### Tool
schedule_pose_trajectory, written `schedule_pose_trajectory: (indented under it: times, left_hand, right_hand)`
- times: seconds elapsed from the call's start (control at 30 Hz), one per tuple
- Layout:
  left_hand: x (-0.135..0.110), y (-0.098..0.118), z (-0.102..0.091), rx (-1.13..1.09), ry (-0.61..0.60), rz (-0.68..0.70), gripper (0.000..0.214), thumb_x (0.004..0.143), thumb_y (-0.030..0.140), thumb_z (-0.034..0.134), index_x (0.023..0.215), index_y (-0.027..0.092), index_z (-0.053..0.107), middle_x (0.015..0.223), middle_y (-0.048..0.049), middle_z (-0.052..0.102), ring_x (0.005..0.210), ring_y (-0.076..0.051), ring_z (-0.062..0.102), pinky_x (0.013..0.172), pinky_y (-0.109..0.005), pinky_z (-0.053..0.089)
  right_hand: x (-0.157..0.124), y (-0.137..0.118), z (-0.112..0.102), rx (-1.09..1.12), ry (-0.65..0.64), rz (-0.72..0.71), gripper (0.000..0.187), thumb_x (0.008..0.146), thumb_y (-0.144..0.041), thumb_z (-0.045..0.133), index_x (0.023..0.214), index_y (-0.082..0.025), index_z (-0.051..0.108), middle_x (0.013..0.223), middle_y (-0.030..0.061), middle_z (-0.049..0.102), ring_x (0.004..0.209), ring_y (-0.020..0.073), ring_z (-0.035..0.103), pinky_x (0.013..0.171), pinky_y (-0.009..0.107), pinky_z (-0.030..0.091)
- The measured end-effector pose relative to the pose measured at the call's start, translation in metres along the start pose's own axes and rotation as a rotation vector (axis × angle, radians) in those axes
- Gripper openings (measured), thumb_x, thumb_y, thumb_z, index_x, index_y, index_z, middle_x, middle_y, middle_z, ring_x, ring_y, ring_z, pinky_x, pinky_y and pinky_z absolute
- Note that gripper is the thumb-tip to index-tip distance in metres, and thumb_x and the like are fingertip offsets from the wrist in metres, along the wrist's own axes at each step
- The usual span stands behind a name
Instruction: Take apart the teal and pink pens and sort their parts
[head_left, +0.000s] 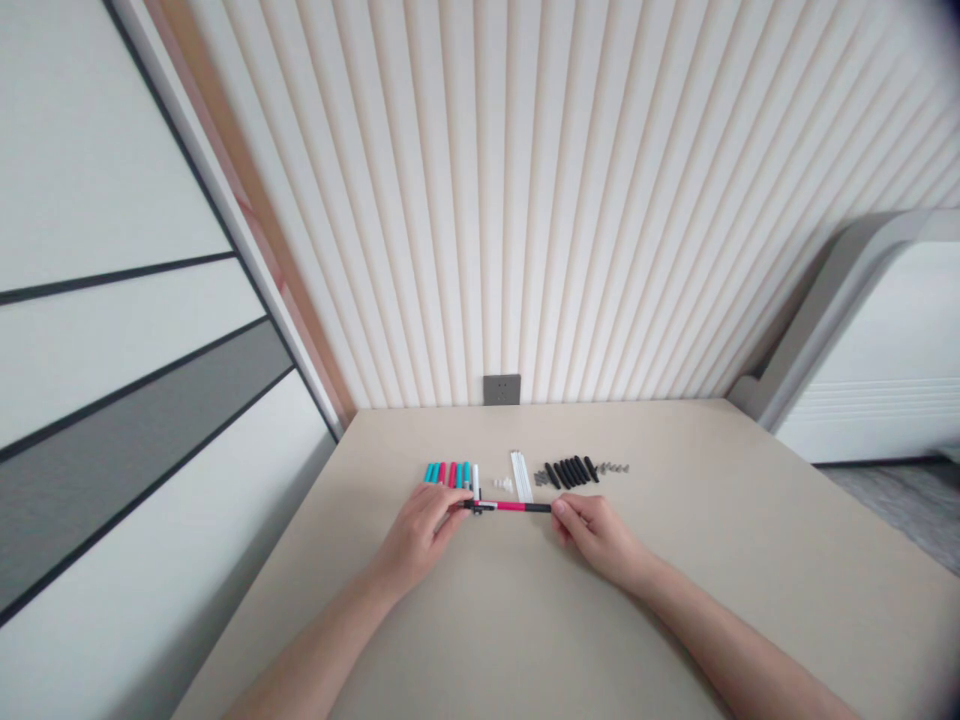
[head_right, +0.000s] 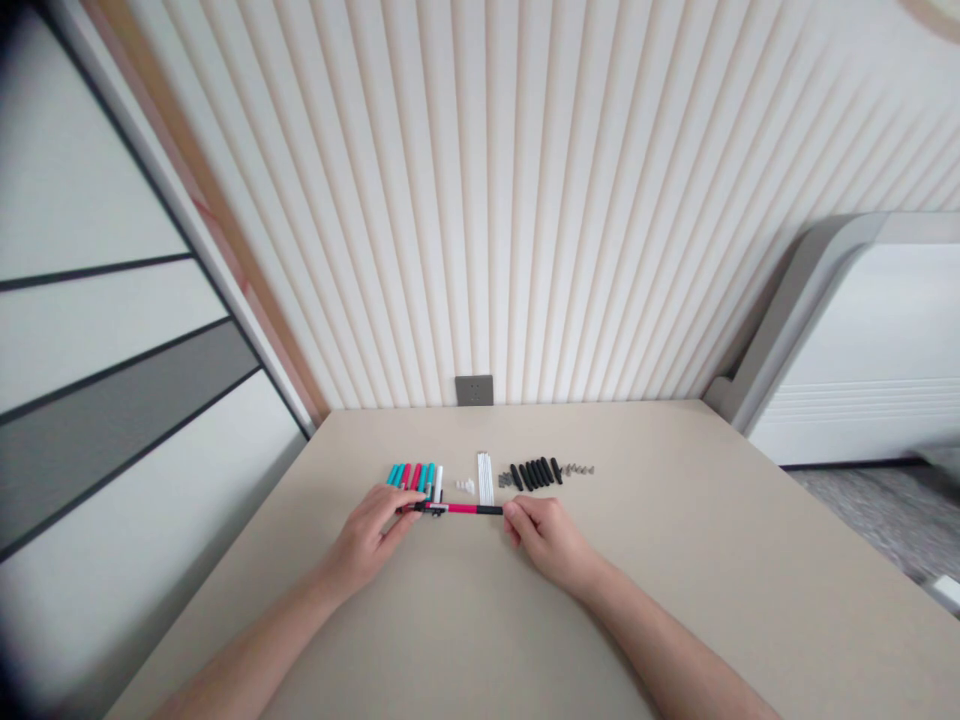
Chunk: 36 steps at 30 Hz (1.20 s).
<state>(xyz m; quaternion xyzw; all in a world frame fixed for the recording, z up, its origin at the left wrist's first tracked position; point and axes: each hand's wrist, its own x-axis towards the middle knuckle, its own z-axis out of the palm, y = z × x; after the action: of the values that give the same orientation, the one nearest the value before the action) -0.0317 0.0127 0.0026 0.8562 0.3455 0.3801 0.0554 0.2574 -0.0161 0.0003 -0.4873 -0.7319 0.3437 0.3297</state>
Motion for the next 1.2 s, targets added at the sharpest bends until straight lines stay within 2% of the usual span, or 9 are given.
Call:
schedule_pose_trajectory:
  times: [0.2, 0.37, 0.67, 0.87, 1.03, 1.2]
  left_hand:
    - [0.0, -0.005, 0.0, -0.022, -0.021, 0.023, 0.015, 0.095, 0.023, 0.052, 0.106, 0.022, 0.062, 0.091, -0.0034, 0.067, 0.086, -0.017, 0.063, 0.082, -0.032, 0.051]
    - [0.001, -0.006, -0.002, -0.028, -0.025, 0.074, 0.012, 0.095, 0.021, 0.053, 0.104, 0.021, 0.062, 0.084, -0.0025, 0.065, 0.08, -0.016, 0.061, 0.079, -0.031, 0.05]
    - [0.001, -0.003, -0.003, -0.025, 0.007, 0.097, 0.015, 0.095, 0.019, 0.051, 0.106, 0.021, 0.062, 0.083, -0.0027, 0.065, 0.08, -0.016, 0.061, 0.08, -0.031, 0.051]
    - [0.001, -0.003, -0.002, -0.022, 0.032, 0.061, 0.016, 0.095, 0.022, 0.053, 0.107, 0.021, 0.062, 0.088, -0.0045, 0.066, 0.083, -0.017, 0.062, 0.08, -0.031, 0.052]
    - [0.001, -0.005, -0.001, 0.001, 0.017, 0.084, 0.017, 0.093, 0.025, 0.058, 0.108, 0.02, 0.063, 0.088, -0.0047, 0.067, 0.083, -0.017, 0.062, 0.079, -0.032, 0.052]
    - [0.002, -0.004, -0.002, 0.007, 0.019, 0.11, 0.017, 0.093, 0.02, 0.057, 0.108, 0.02, 0.064, 0.085, -0.0039, 0.067, 0.08, -0.016, 0.062, 0.078, -0.031, 0.051]
  right_hand:
    - [0.0, 0.002, 0.0, 0.006, 0.002, -0.007, 0.052, 0.099, -0.05, 0.034, 0.066, -0.017, 0.058, 0.059, -0.0004, 0.058, 0.055, 0.0116, 0.049, 0.056, 0.023, 0.037]
    - [0.001, 0.003, -0.003, -0.026, 0.005, -0.047, 0.048, 0.099, -0.043, 0.036, 0.067, -0.017, 0.06, 0.063, -0.0002, 0.061, 0.06, 0.012, 0.051, 0.06, 0.023, 0.038]
    - [0.002, -0.002, -0.01, -0.115, 0.004, -0.158, 0.042, 0.099, -0.038, 0.037, 0.072, -0.019, 0.063, 0.072, 0.0009, 0.065, 0.07, 0.0139, 0.057, 0.072, 0.024, 0.04]
    - [-0.001, 0.002, -0.004, -0.105, 0.001, -0.093, 0.048, 0.1, -0.042, 0.032, 0.07, -0.018, 0.061, 0.062, -0.0005, 0.057, 0.06, 0.0123, 0.051, 0.06, 0.023, 0.036]
    - [-0.001, 0.003, -0.003, -0.076, -0.019, -0.085, 0.05, 0.101, -0.045, 0.03, 0.072, -0.017, 0.06, 0.063, -0.0006, 0.055, 0.059, 0.0117, 0.048, 0.061, 0.023, 0.036]
    - [-0.001, 0.0, -0.003, -0.043, -0.054, -0.067, 0.048, 0.101, -0.044, 0.031, 0.075, -0.017, 0.061, 0.064, -0.001, 0.054, 0.061, 0.0116, 0.048, 0.061, 0.023, 0.036]
